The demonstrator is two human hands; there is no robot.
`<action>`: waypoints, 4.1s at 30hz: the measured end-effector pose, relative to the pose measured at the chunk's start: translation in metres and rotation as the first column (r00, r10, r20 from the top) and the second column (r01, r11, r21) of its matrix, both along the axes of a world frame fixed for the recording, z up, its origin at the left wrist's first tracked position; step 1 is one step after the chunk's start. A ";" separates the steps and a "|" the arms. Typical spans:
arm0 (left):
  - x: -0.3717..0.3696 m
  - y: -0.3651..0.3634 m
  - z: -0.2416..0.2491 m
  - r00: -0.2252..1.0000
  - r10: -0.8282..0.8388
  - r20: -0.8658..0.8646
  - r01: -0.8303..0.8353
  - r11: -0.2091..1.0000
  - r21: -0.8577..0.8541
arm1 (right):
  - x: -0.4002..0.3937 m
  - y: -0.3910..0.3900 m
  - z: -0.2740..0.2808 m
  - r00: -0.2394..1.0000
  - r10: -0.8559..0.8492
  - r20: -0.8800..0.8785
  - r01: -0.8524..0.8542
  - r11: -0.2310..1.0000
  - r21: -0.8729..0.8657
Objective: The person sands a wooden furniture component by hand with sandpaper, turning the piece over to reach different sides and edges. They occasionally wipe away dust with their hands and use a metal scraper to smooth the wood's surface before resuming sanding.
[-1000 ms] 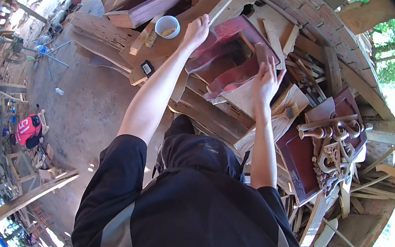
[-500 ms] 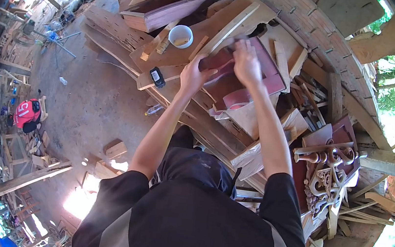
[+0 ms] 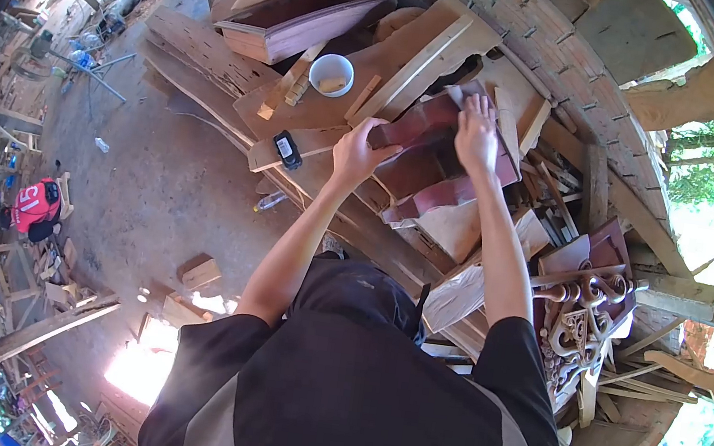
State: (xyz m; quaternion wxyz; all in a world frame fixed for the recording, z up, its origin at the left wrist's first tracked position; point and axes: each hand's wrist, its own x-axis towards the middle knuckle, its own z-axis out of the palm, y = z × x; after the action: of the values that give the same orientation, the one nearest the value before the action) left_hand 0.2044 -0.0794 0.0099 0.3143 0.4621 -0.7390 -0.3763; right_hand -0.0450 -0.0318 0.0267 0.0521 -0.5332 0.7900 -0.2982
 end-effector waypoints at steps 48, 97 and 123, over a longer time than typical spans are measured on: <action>0.005 -0.002 -0.016 0.999 0.026 0.032 -0.025 0.998 -0.052 | 0.089 0.025 0.015 0.860 0.443 -0.252 -0.439 0.895 0.076; -0.003 0.004 -0.039 0.998 0.062 -0.022 -0.064 0.990 -0.129 | 0.115 0.002 0.004 0.932 0.286 -0.221 -0.318 0.939 -0.128; 0.000 -0.005 -0.022 0.999 0.044 0.024 -0.043 0.999 -0.011 | 0.027 -0.007 0.017 0.932 -0.006 -0.361 0.013 1.000 0.015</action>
State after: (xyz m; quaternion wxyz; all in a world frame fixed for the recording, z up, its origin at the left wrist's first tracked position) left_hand 0.2040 -0.0847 -0.0120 0.3158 0.4809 -0.7344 -0.3600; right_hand -0.0180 -0.0392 0.0435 -0.0909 -0.5746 0.7912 -0.1886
